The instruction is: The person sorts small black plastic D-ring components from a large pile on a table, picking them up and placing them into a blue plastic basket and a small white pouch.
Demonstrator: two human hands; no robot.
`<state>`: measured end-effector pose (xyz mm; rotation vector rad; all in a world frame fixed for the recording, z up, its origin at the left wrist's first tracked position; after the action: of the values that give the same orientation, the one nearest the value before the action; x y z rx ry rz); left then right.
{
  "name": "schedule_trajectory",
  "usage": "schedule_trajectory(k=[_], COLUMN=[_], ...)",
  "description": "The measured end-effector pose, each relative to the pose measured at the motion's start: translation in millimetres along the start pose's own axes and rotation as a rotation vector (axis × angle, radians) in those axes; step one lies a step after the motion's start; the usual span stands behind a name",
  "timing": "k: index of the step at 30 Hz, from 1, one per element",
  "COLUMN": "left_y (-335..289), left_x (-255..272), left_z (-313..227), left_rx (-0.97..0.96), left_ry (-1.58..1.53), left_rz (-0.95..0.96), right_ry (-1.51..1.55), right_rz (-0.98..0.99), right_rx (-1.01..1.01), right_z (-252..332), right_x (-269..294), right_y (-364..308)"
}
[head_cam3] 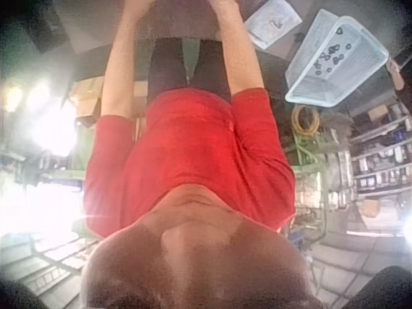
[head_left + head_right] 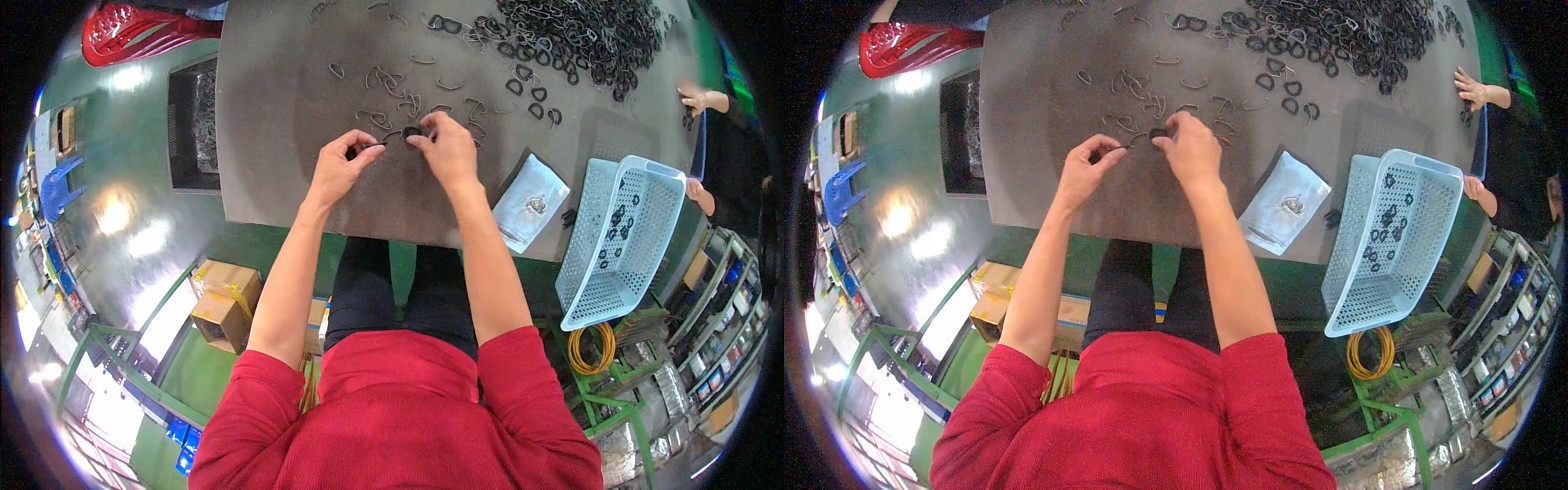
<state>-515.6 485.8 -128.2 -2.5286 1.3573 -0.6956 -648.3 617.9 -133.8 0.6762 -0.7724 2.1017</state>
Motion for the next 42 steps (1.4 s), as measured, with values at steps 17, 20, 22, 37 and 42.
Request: schedule_trajectory(k=[17,20,22,37,42], left_y=[-80.1,-105.2,-89.3,77.6,89.6], left_x=[-332.4,-368.8,-342.4,-38.4,100.1], left_z=[-269.1,-273.9,-263.1,-31.6,24.0], left_rx=[-0.606,-0.816,-0.871,-0.411,-0.347], left_ry=[-0.125,0.161,0.106,1.035,1.254], left_rz=[0.395,0.445,0.320,-0.403,-0.629], right_ry=[-0.259,-0.273,-0.330,-0.293,-0.261], right_rz=[-0.883,-0.716,-0.727,-0.624,-0.549], right_rx=[-0.386,-0.484,-0.463,-0.172,-0.004], right_z=[-173.4,-232.5,-242.1,-102.1,-51.8], right_x=[347.4,347.4,337.6,285.9,244.1], right_y=[-157.6,-170.0,-177.9,-91.4,-65.0])
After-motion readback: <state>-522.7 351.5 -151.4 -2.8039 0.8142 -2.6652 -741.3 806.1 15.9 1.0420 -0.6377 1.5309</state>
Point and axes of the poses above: each hand's wrist, its own y-axis towards the middle knuckle, its own x-axis out of the back of the hand, z = x × y, the point moved 7 cm from there along y, towards the middle knuckle, and after that the axes turned 5 degrees about -z, right-handed, at the moved point
